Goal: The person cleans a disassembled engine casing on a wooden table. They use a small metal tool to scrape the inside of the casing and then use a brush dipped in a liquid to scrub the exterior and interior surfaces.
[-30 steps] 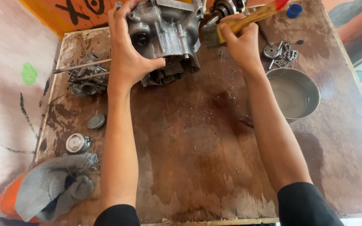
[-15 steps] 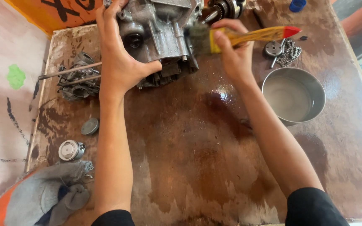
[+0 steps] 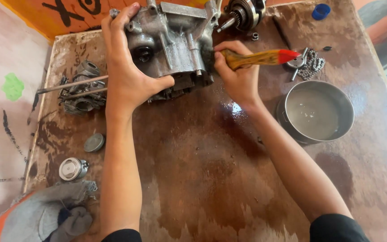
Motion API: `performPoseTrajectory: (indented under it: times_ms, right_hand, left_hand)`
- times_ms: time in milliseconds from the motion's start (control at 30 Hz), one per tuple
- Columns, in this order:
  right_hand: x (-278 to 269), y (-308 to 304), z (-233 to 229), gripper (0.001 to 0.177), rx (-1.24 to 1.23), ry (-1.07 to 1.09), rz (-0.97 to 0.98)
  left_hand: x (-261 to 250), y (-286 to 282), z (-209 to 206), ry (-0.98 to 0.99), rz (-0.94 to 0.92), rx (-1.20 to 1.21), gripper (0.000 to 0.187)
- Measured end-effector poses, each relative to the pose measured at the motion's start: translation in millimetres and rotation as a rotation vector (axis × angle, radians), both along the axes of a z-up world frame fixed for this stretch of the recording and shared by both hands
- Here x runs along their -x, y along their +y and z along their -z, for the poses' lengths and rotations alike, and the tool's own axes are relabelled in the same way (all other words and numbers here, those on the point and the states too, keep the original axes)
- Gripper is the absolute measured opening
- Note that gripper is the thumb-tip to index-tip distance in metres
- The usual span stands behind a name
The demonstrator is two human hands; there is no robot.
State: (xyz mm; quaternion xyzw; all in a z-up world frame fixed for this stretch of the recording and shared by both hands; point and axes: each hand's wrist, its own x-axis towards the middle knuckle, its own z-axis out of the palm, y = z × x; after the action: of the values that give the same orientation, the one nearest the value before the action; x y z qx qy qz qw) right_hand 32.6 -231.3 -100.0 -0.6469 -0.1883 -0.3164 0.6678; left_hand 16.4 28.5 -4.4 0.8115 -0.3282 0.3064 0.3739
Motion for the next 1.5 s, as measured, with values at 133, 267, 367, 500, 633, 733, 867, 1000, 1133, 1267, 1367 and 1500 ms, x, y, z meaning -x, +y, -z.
performPoseTrajectory:
  times_ms: [133,267,367,500,633,733,867,1000,1133,1267,1367,1500]
  right_hand:
    - [-6.5,-15.7,10.5,0.007,0.345,0.255,0.092]
    - [1.1,-19.9,-12.7,0.004,0.174,0.237,0.096]
    - [13.5,-5.1,-30.2,0.009,-0.097,0.029,0.011]
    - [13.0,-6.0,-14.9,0.012,0.197,0.040,0.040]
    - [6.3,-29.7,-4.5,0.009,0.429,0.175,0.151]
    - [9.6,-49.9,-14.8,0.009,0.167,0.223,0.100]
    - [40.3,-64.3,-42.5,0.010,0.188,0.144,0.098]
    - [83.6,-58.9,-69.6,0.011,0.219,0.239,0.060]
    - [119.8,-57.6,-78.8,0.021,0.309,0.352,-0.093]
    - [146.0,-60.3,-66.7,0.032,0.548,0.360,-0.074]
    - [162.9,-52.2,-55.1,0.043,0.624,0.427,-0.106]
    - [178.8,-38.8,-40.6,0.053,0.529,0.378,-0.198]
  left_hand:
    - [0.2,-0.4,-2.7,-0.049,0.006,-0.011,0.111]
    - [2.4,-2.4,-3.3,-0.045,0.000,-0.015,0.111]
    - [5.2,-1.2,-4.5,-0.027,0.004,-0.015,0.111]
    - [0.8,-2.1,-4.6,-0.039,0.000,-0.007,0.110]
    - [9.4,-3.2,-8.9,-0.027,-0.025,-0.017,0.113]
    - [21.3,-10.3,-8.1,-0.046,-0.062,-0.071,0.120]
    - [44.4,-21.9,14.2,-0.038,-0.062,-0.097,0.127]
    - [70.5,-27.1,31.4,-0.150,-0.109,-0.171,0.129]
    - [97.3,-22.0,52.1,-0.318,-0.205,-0.263,0.121]
    - [130.4,-10.6,68.6,-0.369,-0.246,-0.340,0.114]
    - [141.6,-4.7,76.1,-0.344,-0.262,-0.361,0.111]
    - [154.2,2.9,87.2,-0.282,-0.190,-0.304,0.103]
